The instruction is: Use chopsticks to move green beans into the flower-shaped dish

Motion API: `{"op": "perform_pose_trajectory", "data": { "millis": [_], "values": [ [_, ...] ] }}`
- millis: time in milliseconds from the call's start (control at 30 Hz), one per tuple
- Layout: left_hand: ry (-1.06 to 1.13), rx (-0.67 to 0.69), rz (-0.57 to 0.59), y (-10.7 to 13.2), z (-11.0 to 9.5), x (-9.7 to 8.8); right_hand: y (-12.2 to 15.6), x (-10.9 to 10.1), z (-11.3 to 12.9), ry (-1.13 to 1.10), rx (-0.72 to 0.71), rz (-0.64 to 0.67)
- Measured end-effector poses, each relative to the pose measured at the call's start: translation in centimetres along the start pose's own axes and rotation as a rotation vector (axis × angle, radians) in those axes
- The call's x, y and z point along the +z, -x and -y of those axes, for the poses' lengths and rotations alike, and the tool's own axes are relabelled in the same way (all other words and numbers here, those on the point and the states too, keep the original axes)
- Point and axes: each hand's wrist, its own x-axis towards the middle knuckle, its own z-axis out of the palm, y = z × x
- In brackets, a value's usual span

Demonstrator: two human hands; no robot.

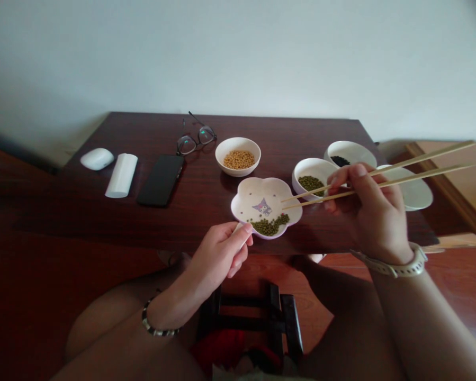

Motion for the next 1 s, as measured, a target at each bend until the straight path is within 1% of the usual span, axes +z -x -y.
{"op": "perform_pose_trajectory", "data": {
  "millis": [133, 300, 433, 567, 767, 900, 1000],
  "values": [
    [0.008, -0.005, -0.013, 0.3, -0.2, -0.2, -0.3, -0.1, -0.2, -0.072, -0.046, -0.035],
    [-0.040, -0.025, 0.008, 0.7, -0.1, 0.0, -0.4, 0.1, -0.2, -0.113, -0.085, -0.016],
    [-0.059, -0.014, 0.017, 0.9, 0.0, 0.3, -0.3, 0.0, -0.3, -0.107, -0.043, -0.016],
    [-0.067, 0.004, -0.008, 0.8, 0.3, 0.2, -0.3, -0.1, -0.2, -0.076, 0.005, -0.007],
    [-0.093, 0.070, -0.012, 0.1, 1.3, 0.0, -0.1, -0.1, 0.0, 0.063, 0.097, 0.059],
    [-0.080, 0.085, 0.031, -0.3, 1.9, 0.0, -0.1, 0.2, -0.2, 0.109, 0.110, 0.110],
    [-0.089, 0.087, 0.039, -0.4, 2.1, 0.2, -0.1, 0.3, -0.4, 0.138, 0.104, 0.139]
  ]
}}
